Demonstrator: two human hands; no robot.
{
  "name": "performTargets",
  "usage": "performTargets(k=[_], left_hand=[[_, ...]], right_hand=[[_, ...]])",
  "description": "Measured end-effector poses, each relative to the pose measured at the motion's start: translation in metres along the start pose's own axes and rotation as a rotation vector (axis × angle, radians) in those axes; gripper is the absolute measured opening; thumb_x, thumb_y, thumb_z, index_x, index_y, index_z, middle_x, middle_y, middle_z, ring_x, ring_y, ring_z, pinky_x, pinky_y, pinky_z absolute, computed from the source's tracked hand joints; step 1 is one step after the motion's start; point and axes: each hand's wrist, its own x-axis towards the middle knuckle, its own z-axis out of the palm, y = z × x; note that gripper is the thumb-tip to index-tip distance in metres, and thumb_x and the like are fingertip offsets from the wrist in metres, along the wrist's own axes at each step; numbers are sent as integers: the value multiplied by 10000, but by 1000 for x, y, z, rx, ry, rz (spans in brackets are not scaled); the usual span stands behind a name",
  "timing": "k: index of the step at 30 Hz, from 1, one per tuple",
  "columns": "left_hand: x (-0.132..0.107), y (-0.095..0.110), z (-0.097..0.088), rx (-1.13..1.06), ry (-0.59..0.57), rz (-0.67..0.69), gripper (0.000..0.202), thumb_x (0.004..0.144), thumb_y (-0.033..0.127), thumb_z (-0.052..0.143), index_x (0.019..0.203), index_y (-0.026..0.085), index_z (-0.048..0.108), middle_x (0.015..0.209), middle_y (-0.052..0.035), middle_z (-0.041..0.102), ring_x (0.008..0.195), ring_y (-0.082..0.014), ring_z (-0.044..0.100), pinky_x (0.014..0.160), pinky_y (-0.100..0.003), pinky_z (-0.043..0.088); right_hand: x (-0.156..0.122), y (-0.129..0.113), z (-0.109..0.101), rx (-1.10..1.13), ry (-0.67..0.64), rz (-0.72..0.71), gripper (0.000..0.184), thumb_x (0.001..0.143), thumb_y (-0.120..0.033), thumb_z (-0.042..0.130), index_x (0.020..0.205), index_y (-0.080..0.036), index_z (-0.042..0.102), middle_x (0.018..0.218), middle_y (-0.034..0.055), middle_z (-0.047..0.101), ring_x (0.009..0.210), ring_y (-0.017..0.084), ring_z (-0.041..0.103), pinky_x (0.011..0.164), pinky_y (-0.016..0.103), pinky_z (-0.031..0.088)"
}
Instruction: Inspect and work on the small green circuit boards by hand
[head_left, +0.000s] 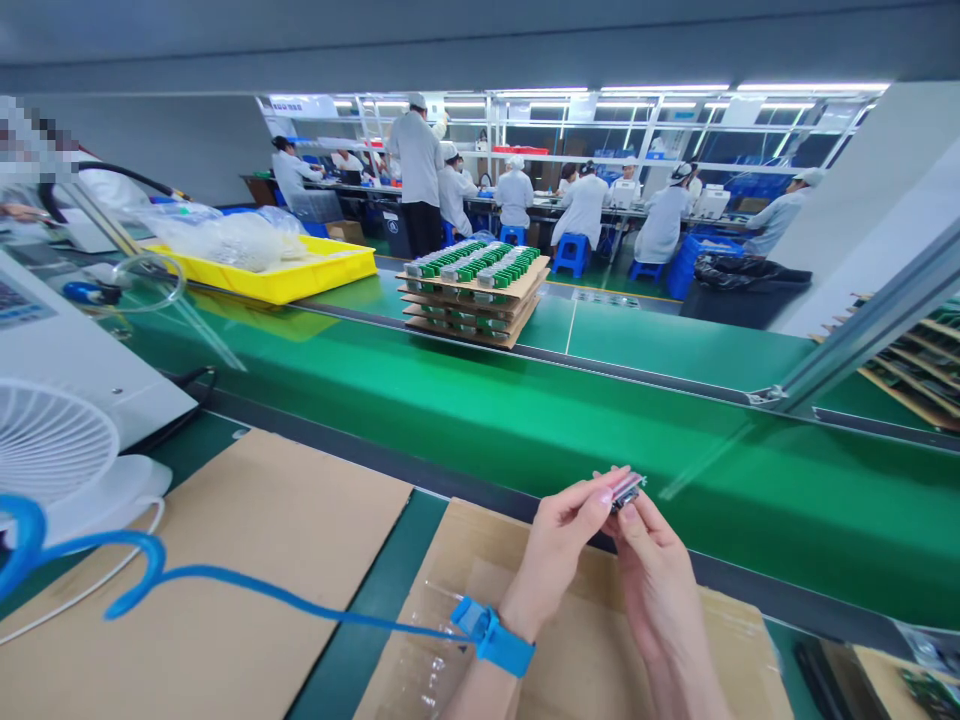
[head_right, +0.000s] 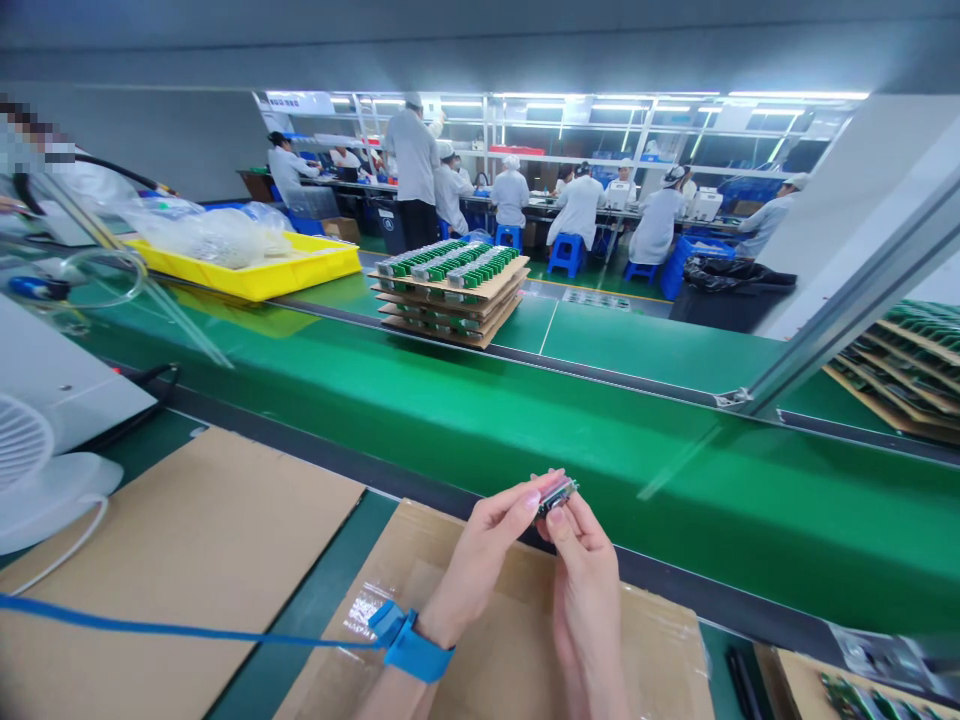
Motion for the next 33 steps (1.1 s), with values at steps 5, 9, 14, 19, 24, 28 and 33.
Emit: performTargets(k=[5, 9, 14, 19, 24, 28, 33], left_hand=[[0, -2, 1, -8, -16, -6, 301, 884, 340, 556, 1131, 207, 665, 1248, -46, 600, 1271, -261, 437, 1106, -381, 310], [-1, -2, 2, -39, -23, 10, 288, 895, 326, 547, 1138, 223, 662, 1244, -38, 606, 1250, -246, 463, 1079, -341, 346], [-1, -1, 2, -78, -41, 21, 279, 896, 291, 550, 1146, 226, 656, 1238, -37, 613, 1233, -232, 480, 1046, -312, 383], [-1, -2, 1, -88, -57, 10, 280, 894, 286, 560, 1155, 242, 649, 1244, -36, 609, 1210, -234, 501, 1031, -315, 396], [-1, -2, 2, -89, -56, 12, 274, 903, 282, 551, 1158, 251, 646, 1240, -27, 613, 1182, -214, 525, 985, -273, 428], [-1, -3, 2, -86, -46, -5, 276, 897, 286, 565, 1159, 253, 645, 1253, -25, 604, 1173, -202, 530, 951, -240, 442], [-1, -5, 2, -88, -42, -10, 277, 887, 292, 581, 1153, 256, 649, 1256, -30, 602, 1145, -203, 547, 925, -244, 455]], right_hand=[[-1, 1, -1, 45, -10, 29, 488, 701, -445, 730, 1140, -244, 660, 1162, 95, 659, 1072, 265, 598, 944, 430, 435], [-1, 4, -2, 61, -20, 24, 488, 717, -448, 718, 1171, -287, 640, 1167, 63, 659, 1090, 241, 587, 955, 403, 432], [-1, 5, -4, 93, -26, 32, 478, 722, -444, 716, 1176, -320, 633, 1176, 42, 652, 1091, 222, 583, 986, 397, 410], [1, 4, -6, 131, -10, 67, 488, 673, -435, 757, 1134, -307, 662, 1179, 57, 648, 1096, 240, 576, 965, 415, 425], [2, 3, -3, 166, 7, 82, 483, 654, -423, 776, 1111, -302, 677, 1154, 50, 658, 1064, 213, 582, 917, 353, 453], [0, 1, -1, 189, 15, 95, 458, 633, -426, 794, 1068, -322, 695, 1050, 9, 690, 975, 158, 595, 863, 270, 462], [-2, -3, 3, 216, 26, 105, 414, 604, -422, 816, 994, -319, 721, 948, -17, 687, 849, 113, 587, 760, 207, 471]])
